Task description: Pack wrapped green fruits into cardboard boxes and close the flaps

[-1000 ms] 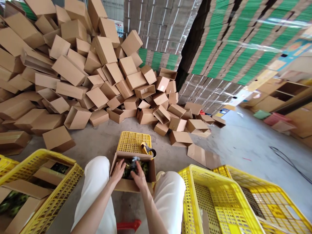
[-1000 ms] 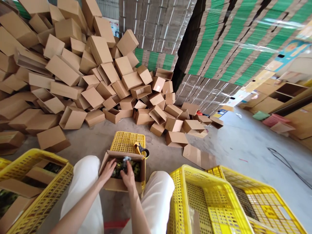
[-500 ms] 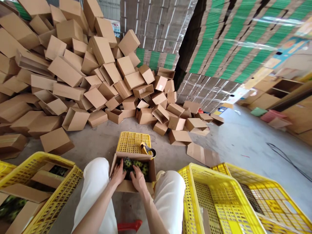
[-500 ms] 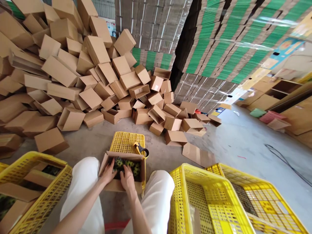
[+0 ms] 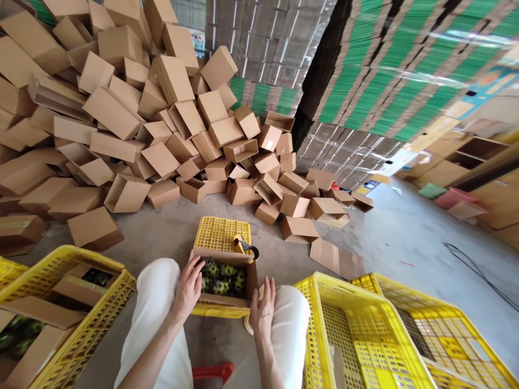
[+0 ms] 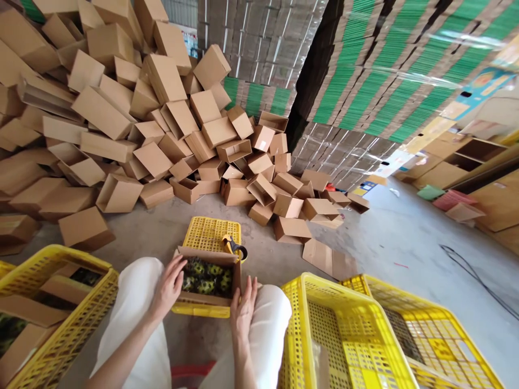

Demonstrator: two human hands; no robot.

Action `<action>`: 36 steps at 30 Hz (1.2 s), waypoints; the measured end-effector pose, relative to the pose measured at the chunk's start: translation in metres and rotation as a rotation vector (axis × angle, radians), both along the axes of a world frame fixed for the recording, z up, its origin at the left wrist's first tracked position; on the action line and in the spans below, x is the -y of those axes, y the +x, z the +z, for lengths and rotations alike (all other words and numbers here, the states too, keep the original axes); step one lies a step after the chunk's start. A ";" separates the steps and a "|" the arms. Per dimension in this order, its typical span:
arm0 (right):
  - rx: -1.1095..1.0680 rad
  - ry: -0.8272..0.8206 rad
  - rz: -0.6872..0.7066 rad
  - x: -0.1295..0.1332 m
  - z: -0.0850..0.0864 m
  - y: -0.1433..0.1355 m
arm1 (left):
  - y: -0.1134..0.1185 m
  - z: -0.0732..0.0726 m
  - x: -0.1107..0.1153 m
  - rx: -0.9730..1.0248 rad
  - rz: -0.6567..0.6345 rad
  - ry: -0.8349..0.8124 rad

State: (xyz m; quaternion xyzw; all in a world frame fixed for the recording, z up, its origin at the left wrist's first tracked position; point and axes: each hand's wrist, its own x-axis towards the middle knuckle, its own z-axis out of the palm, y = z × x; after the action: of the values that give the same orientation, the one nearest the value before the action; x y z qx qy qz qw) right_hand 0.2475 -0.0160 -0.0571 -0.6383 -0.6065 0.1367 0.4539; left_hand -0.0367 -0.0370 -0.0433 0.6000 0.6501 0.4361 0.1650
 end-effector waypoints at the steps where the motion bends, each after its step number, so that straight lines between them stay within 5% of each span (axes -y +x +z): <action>1: -0.081 -0.066 0.005 -0.001 0.000 0.001 | -0.005 0.006 0.006 0.001 0.045 0.063; 6: -0.312 -0.333 0.026 -0.007 0.002 0.009 | -0.019 0.007 0.013 0.179 0.224 -0.008; 9: -0.348 -0.346 0.038 -0.006 0.011 0.008 | -0.015 -0.004 0.010 0.357 0.091 -0.238; 14: -0.296 -0.357 0.264 0.004 0.022 0.002 | -0.018 -0.007 0.016 0.478 -0.147 -0.501; 21: -0.112 -0.291 0.470 0.015 0.014 0.015 | -0.042 -0.008 0.012 0.204 -0.367 -0.585; 27: -0.224 -0.303 0.266 -0.012 0.020 0.003 | -0.031 -0.008 -0.009 0.233 -0.084 -0.425; 31: -0.236 -0.227 0.178 -0.021 0.015 -0.007 | -0.017 -0.022 -0.007 0.274 0.166 -0.242; 36: -0.227 -0.289 0.215 -0.017 0.011 -0.005 | -0.010 -0.043 -0.002 0.375 0.165 -0.219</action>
State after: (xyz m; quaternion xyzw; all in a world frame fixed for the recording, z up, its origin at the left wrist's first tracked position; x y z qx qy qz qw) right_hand 0.2426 0.0006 -0.0460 -0.6089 -0.5901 0.3411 0.4057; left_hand -0.0465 -0.0352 -0.0861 0.4319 0.6982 0.4787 0.3110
